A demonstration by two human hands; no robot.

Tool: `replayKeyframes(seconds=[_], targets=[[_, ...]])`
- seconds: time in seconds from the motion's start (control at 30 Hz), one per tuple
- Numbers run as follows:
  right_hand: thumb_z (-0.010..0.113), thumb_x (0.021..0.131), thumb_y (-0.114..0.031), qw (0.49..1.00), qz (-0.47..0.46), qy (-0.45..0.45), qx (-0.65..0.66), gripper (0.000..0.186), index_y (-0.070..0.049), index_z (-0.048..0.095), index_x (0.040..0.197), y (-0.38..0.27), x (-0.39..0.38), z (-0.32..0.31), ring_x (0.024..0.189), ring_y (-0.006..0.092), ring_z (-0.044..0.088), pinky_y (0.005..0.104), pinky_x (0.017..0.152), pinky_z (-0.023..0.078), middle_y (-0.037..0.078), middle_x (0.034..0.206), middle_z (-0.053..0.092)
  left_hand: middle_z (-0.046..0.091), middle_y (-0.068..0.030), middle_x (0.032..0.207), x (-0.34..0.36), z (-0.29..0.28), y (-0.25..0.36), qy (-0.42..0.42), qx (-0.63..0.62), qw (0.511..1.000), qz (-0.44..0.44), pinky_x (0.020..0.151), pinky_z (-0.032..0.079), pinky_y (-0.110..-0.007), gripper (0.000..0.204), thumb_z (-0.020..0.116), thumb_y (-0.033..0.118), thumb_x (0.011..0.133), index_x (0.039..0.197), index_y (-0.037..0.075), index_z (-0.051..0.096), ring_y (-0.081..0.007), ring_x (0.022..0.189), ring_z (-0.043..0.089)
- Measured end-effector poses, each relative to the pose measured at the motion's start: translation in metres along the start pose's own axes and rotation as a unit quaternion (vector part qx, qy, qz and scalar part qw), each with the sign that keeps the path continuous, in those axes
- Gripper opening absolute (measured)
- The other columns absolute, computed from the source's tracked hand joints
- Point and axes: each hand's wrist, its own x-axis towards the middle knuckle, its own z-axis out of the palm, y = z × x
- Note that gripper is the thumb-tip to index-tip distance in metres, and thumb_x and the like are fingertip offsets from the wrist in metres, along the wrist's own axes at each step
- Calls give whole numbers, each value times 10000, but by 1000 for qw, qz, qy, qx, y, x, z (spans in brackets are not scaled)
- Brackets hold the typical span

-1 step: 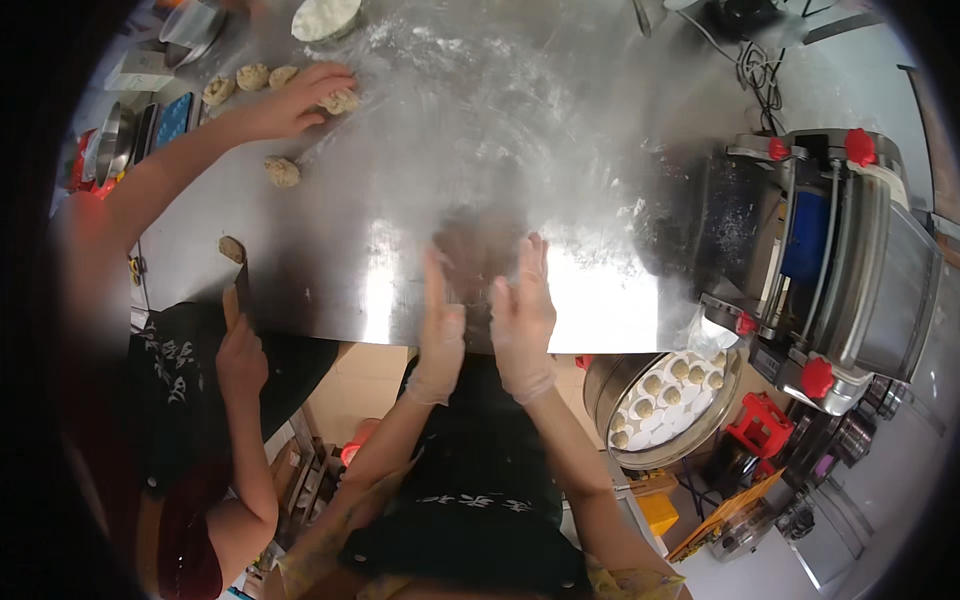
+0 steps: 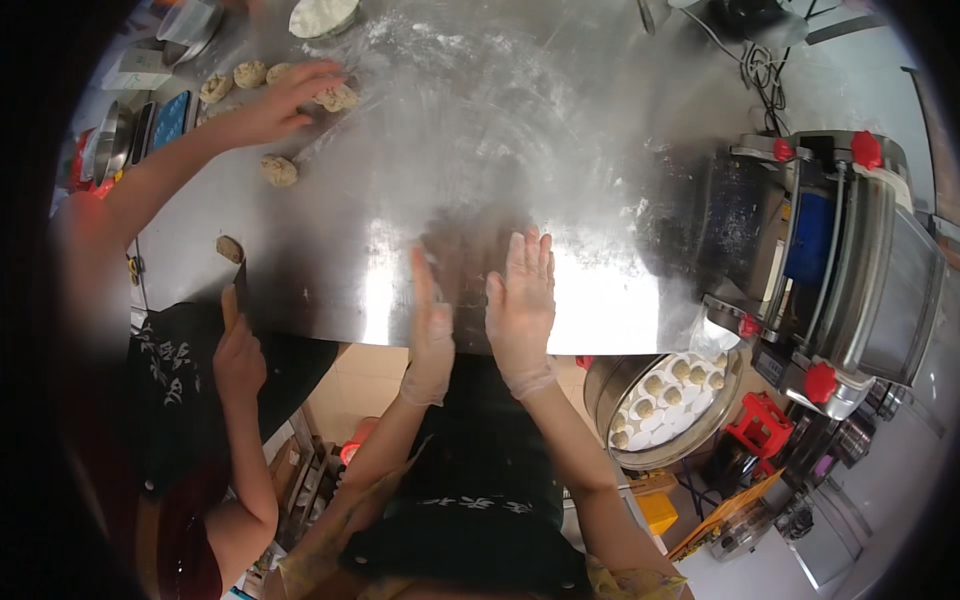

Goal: Preparing and shaping dough into buns on a bakery counter.

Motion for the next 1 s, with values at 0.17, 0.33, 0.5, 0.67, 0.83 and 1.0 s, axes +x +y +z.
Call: replayKeyframes(seconds=[0.17, 0.33, 0.5, 0.67, 0.83, 1.0], targets=[[576, 945, -331, 963, 41, -109, -242, 666, 74, 388, 1440, 14, 16, 46, 1455, 420, 263, 464, 1195, 238, 265, 1548, 307, 17, -203, 1646, 1, -6, -30, 13, 0, 999, 47, 1226, 39, -408, 889, 363, 557, 1001, 1555, -38, 3, -301, 1527, 10], [418, 1039, -425, 711, 382, -79, 585, 641, 42, 353, 1474, -2, 32, 6, 1479, 345, 224, 459, 1192, 241, 196, 1588, 263, 24, -162, 1654, 13, 20, -53, -42, -253, 966, -27, 1223, -3, -406, 1066, 320, 790, 895, 1576, 25, 27, -285, 1530, 13], [249, 1032, -586, 839, 177, 67, 510, 830, 49, 96, 1544, 27, -43, 44, 1480, 318, 233, 434, 1211, 190, 195, 1605, 210, -22, -167, 1654, 24, 51, -52, -103, -190, 976, -2, 1225, -6, -401, 926, 320, 643, 987, 1568, 5, -15, -288, 1529, -23], [198, 1038, -563, 917, 101, -29, 384, 798, 73, 239, 1518, 41, 2, 16, 1489, 337, 219, 442, 1210, 143, 216, 1582, 280, -45, -192, 1647, 21, 52, -25, -13, -244, 944, -220, 1227, 11, -393, 789, 299, 478, 1044, 1558, -18, -37, -281, 1526, -49], [196, 1037, -538, 887, 147, -7, 437, 787, 83, 207, 1521, 22, 9, 21, 1496, 343, 187, 435, 1212, 145, 221, 1594, 244, 24, -204, 1645, 40, 42, -63, -177, -10, 981, 79, 1223, 33, -407, 769, 274, 450, 1035, 1547, -65, 21, -309, 1525, 10], [195, 1037, -513, 855, 197, 14, 480, 778, 93, 176, 1525, 6, 12, 29, 1503, 349, 154, 429, 1214, 147, 227, 1605, 208, 24, -228, 1639, 20, 37, -67, -126, -61, 989, 43, 1223, 48, -396, 847, 239, 550, 1018, 1540, -82, 27, -329, 1522, 23]])
